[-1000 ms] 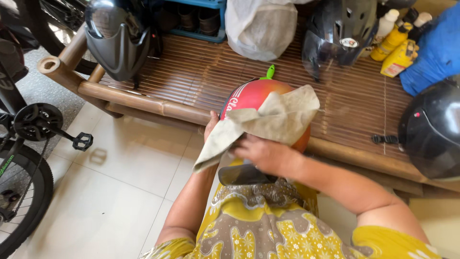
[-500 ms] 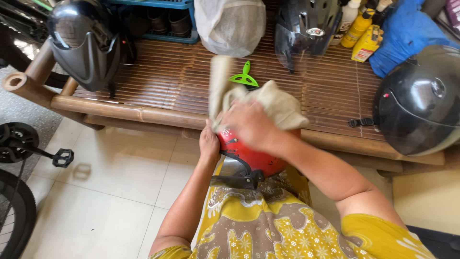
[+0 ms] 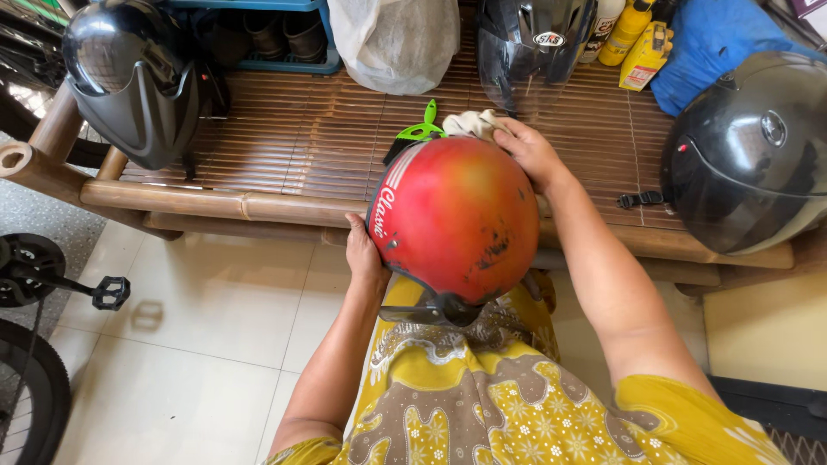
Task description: The person wipes a red motorcycle helmet with a cloth, then uses a small brush to sweep a bamboo bench and dust off a white cloth bag. The person places the bag on a bicycle seat and brushes the bag and bicycle frame.
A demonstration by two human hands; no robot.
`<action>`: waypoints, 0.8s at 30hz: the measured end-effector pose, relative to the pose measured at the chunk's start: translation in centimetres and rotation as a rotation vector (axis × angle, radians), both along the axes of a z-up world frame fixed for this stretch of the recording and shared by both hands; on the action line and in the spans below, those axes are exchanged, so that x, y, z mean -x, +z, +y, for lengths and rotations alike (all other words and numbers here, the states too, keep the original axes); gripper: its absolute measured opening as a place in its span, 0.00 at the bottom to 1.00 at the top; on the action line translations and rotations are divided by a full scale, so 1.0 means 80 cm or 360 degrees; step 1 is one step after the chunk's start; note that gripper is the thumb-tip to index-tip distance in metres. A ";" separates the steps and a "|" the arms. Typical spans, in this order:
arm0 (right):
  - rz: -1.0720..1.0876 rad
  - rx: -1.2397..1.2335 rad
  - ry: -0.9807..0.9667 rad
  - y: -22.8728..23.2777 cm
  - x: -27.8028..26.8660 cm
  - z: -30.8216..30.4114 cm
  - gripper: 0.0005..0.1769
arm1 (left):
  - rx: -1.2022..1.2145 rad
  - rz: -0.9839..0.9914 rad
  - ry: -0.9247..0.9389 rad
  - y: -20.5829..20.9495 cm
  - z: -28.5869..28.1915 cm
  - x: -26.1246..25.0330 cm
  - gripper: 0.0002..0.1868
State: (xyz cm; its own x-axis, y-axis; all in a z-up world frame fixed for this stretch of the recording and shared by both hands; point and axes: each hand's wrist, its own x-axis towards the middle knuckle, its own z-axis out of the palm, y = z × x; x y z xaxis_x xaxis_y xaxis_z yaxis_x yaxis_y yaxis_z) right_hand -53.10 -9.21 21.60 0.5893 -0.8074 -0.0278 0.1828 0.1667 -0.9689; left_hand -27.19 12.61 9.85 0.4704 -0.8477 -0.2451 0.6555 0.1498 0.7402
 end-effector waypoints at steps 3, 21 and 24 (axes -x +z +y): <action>0.0027 0.0342 -0.0237 -0.038 0.019 0.009 0.13 | -0.0163 0.0176 0.0069 0.018 -0.006 0.004 0.32; 0.0431 0.2140 -0.0242 0.127 0.006 0.194 0.08 | -0.0022 0.0314 -0.0321 0.010 -0.018 -0.018 0.37; 0.0603 0.1542 -0.0416 0.089 0.015 0.126 0.08 | 0.0077 0.0458 -0.0399 -0.007 -0.019 -0.026 0.36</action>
